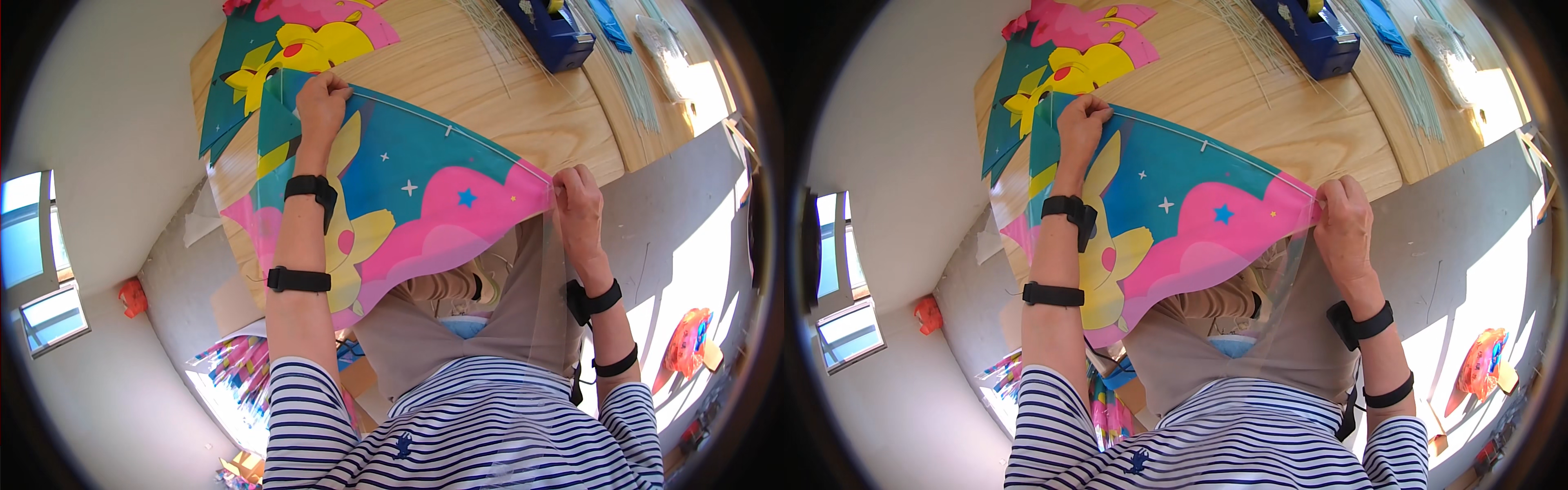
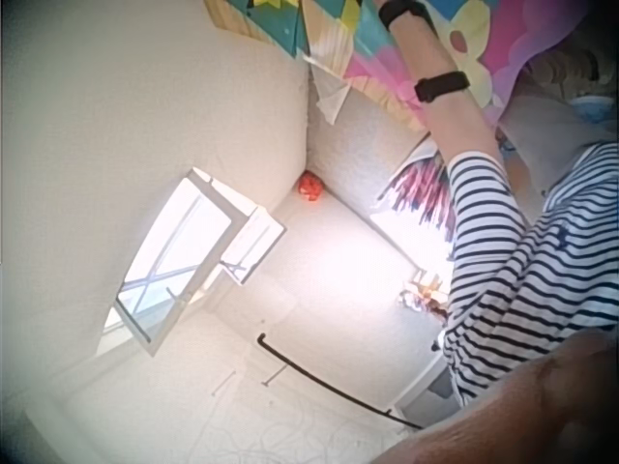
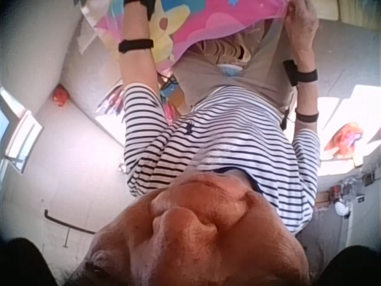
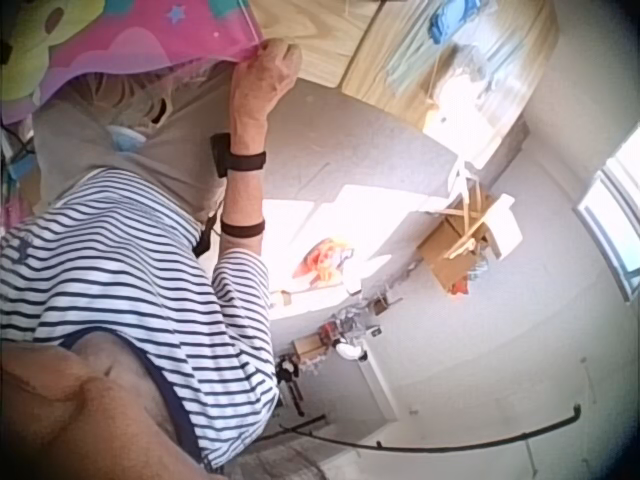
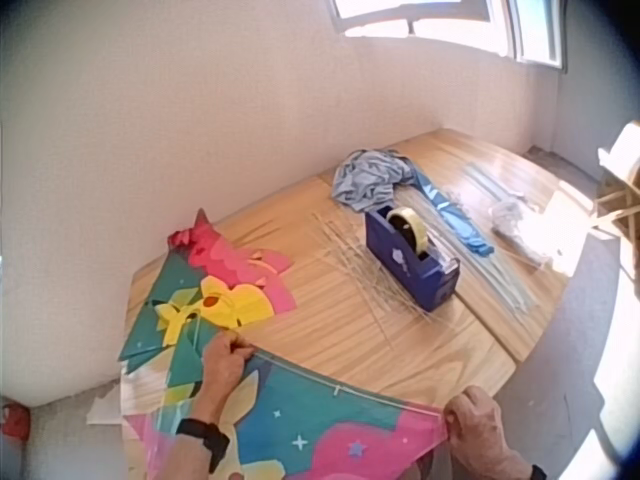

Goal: Assembling the frame and paper covering for a character-themed kite.

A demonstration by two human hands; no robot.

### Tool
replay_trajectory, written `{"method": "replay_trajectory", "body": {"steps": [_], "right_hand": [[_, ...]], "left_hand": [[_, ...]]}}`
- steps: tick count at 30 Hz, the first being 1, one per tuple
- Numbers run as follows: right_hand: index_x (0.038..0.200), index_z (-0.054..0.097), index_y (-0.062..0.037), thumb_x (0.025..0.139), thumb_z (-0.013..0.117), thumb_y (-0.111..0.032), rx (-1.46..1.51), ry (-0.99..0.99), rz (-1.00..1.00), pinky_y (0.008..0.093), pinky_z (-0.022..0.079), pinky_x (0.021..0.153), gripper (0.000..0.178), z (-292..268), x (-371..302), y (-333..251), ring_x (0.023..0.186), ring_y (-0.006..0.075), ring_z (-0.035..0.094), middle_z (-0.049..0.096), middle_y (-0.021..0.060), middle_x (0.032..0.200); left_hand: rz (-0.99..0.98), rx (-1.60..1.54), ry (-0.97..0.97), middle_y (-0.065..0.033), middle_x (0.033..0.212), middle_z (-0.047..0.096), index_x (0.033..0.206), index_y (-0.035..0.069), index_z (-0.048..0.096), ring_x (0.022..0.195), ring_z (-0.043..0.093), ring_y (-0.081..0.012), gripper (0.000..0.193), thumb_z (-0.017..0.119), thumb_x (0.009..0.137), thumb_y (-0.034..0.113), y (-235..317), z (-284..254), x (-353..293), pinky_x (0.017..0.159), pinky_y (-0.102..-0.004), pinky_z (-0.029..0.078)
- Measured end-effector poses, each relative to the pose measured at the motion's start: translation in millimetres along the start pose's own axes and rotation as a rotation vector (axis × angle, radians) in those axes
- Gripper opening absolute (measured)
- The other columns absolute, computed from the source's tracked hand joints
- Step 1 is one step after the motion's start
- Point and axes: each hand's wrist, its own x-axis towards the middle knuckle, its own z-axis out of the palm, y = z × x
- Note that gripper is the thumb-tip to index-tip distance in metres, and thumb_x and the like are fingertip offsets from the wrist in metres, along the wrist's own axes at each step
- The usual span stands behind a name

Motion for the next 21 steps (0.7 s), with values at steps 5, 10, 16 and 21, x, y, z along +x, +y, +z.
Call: {"method": "replay_trajectory", "body": {"steps": [5,10,16,21], "right_hand": [[0.083,0.056,-0.0011,0.074,0.057,0.013,0.000,0.006,-0.008,0.0455,0.046,0.069,0.017,0.1,-0.1,0.4,0.080,0.0373,0.056,0.054,0.0156,0.081],[0.083,0.056,-0.0011,0.075,0.057,0.012,-0.013,0.007,-0.024,0.0457,0.045,0.069,0.016,-0.2,-0.2,0.2,0.080,0.0374,0.056,0.054,0.0159,0.081],[0.083,0.056,-0.0012,0.075,0.057,0.012,-0.005,0.010,-0.023,0.0453,0.045,0.069,0.016,0.9,-0.5,2.1,0.080,0.0373,0.056,0.054,0.0157,0.081],[0.083,0.056,-0.0013,0.075,0.057,0.013,-0.012,0.007,-0.024,0.0451,0.045,0.069,0.016,1.2,-0.4,2.3,0.080,0.0370,0.056,0.054,0.0156,0.081]], "left_hand": [[0.027,-0.029,0.024,-0.0146,0.078,0.069,0.082,0.001,0.069,0.074,0.067,-0.0266,0.014,0.077,0.073,0.007,0.6,0.2,-0.6,0.069,-0.0366,0.051],[0.023,0.018,0.014,-0.0146,0.078,0.069,0.081,0.000,0.069,0.073,0.066,-0.0270,0.015,0.078,0.072,0.009,4.1,0.0,-0.4,0.069,-0.0365,0.051],[0.019,0.032,0.012,-0.0142,0.077,0.069,0.081,0.000,0.069,0.072,0.066,-0.0273,0.015,0.078,0.071,0.008,5.4,0.4,0.6,0.068,-0.0367,0.051],[0.046,0.004,0.051,-0.0145,0.078,0.069,0.081,0.000,0.069,0.073,0.067,-0.0270,0.012,0.075,0.072,0.004,5.4,4.1,-1.1,0.068,-0.0370,0.051]]}}
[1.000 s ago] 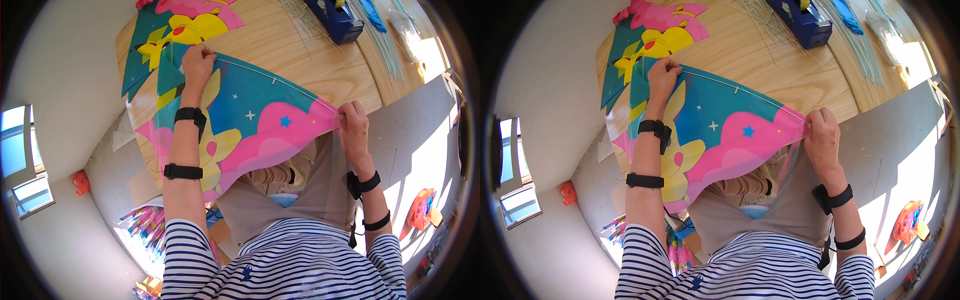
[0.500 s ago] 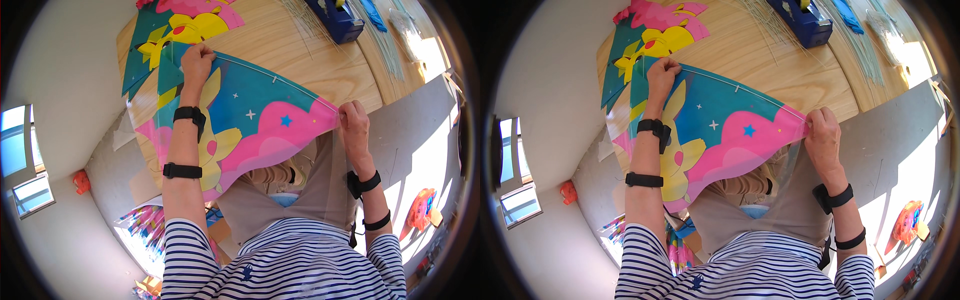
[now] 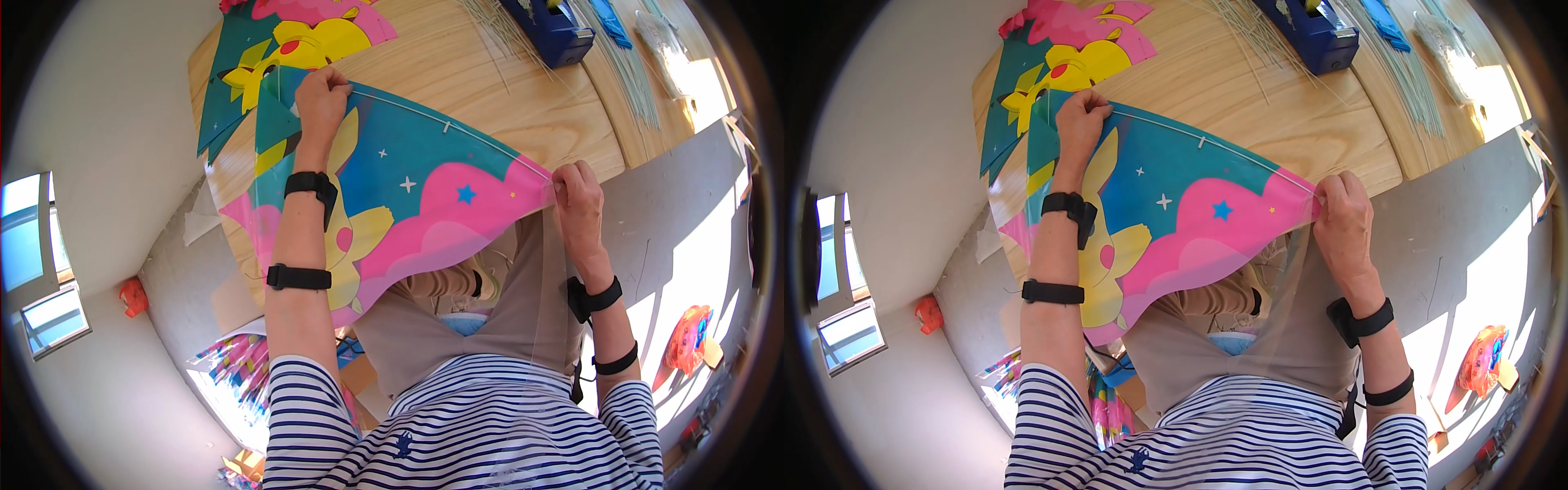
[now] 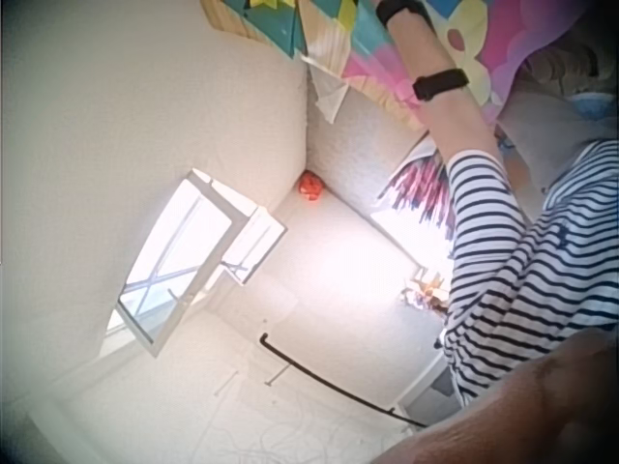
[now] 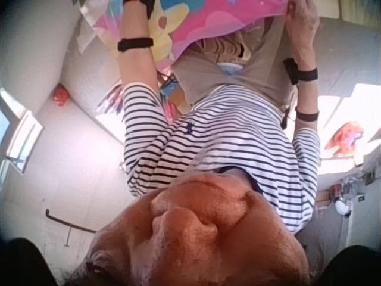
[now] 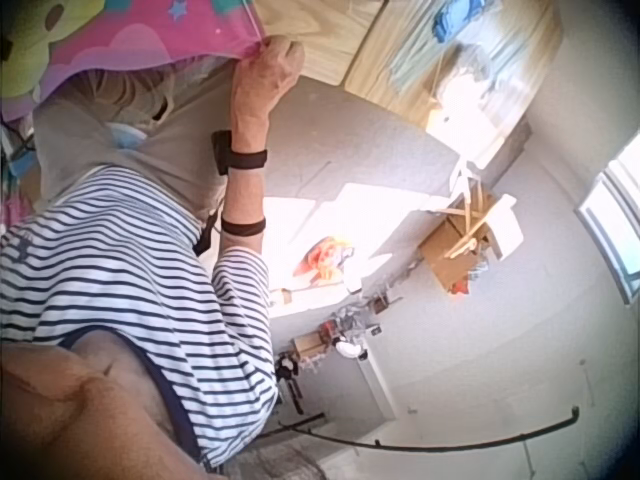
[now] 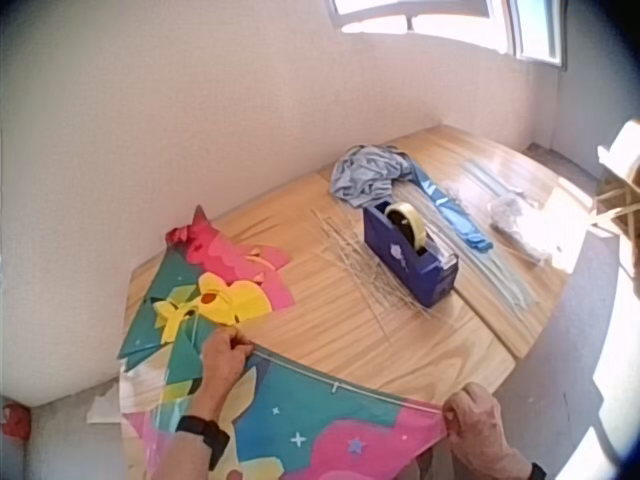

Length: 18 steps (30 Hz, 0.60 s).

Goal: Assembling the frame and paper covering for a character-themed kite.

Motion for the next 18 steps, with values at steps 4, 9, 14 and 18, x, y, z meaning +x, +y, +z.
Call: {"method": "replay_trajectory", "body": {"steps": [4,9,14,18], "right_hand": [[0.083,0.056,-0.0015,0.075,0.058,0.012,0.004,0.001,0.009,0.0451,0.045,0.068,0.016,0.1,0.0,-0.3,0.079,0.0368,0.056,0.054,0.0153,0.081],[0.083,0.056,-0.0017,0.075,0.058,0.012,0.005,0.004,0.008,0.0451,0.045,0.068,0.016,0.8,-0.6,0.4,0.079,0.0365,0.056,0.053,0.0150,0.080],[0.083,0.056,-0.0016,0.075,0.059,0.011,0.006,0.003,0.006,0.0452,0.045,0.068,0.015,0.6,-0.5,0.3,0.079,0.0365,0.056,0.053,0.0148,0.081],[0.083,0.056,-0.0016,0.075,0.059,0.011,0.004,0.003,0.003,0.0453,0.045,0.068,0.015,0.5,-0.1,-0.2,0.079,0.0366,0.056,0.054,0.0149,0.081]], "left_hand": [[0.021,-0.015,-0.002,-0.0155,0.078,0.069,0.082,0.000,0.069,0.074,0.067,-0.0271,0.010,0.074,0.073,0.002,0.9,0.2,-1.2,0.068,-0.0372,0.051],[-0.033,0.039,-0.063,-0.0084,0.083,0.068,0.091,-0.001,0.069,0.076,0.063,-0.0163,0.013,0.073,0.080,0.004,-0.6,-2.7,0.5,0.073,-0.0293,0.050],[-0.014,0.042,-0.070,-0.0085,0.083,0.068,0.091,0.000,0.070,0.076,0.063,-0.0161,0.012,0.073,0.080,0.004,1.6,-3.4,-0.3,0.073,-0.0294,0.050],[-0.013,0.032,-0.069,-0.0088,0.083,0.069,0.092,-0.001,0.070,0.077,0.063,-0.0160,0.012,0.073,0.080,0.003,0.5,-4.0,-0.2,0.073,-0.0294,0.050]]}}
